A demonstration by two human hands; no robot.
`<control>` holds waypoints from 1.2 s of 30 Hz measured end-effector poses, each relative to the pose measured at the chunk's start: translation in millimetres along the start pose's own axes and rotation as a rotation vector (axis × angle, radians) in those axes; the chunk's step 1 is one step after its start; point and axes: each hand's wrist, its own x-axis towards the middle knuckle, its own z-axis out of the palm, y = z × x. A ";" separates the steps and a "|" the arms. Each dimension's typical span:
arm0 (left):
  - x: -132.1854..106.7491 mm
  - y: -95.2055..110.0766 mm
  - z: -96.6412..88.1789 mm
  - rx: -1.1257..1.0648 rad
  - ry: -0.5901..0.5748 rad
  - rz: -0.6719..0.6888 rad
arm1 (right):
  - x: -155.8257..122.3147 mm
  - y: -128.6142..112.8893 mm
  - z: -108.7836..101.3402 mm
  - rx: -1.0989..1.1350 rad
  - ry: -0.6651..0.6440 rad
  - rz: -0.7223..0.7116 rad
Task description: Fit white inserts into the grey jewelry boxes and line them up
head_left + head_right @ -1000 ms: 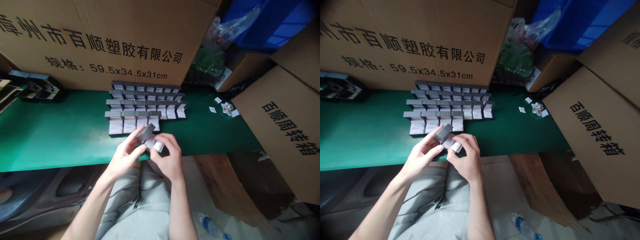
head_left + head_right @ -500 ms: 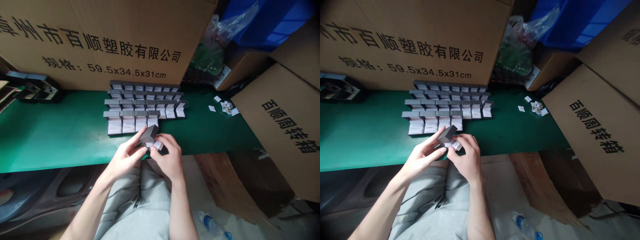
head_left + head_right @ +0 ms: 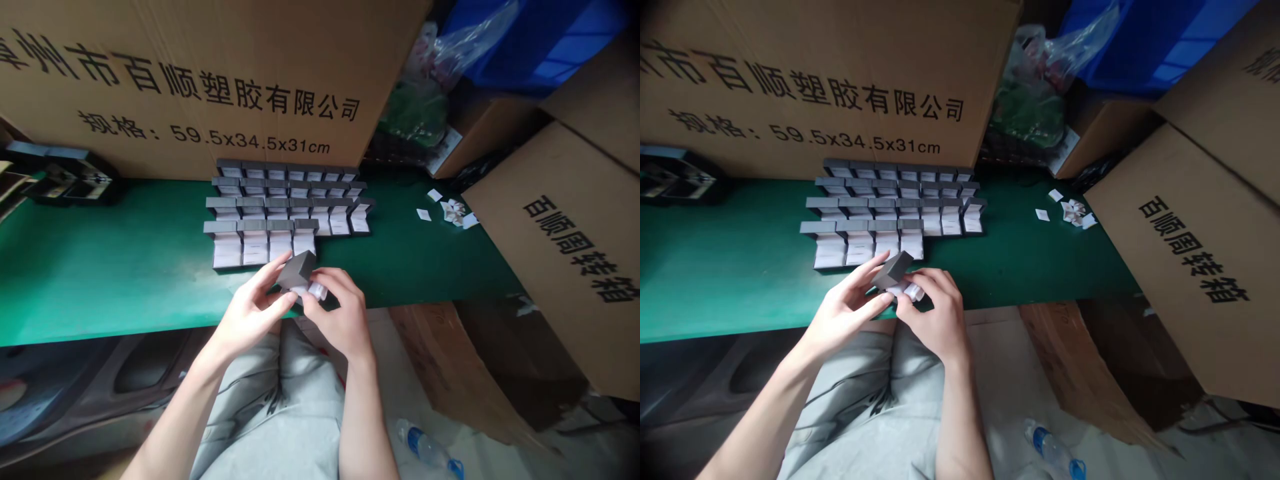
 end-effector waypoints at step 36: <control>-0.9 -2.9 -3.4 0.044 -0.037 0.071 | -0.8 0.7 -9.3 0.077 -0.178 0.105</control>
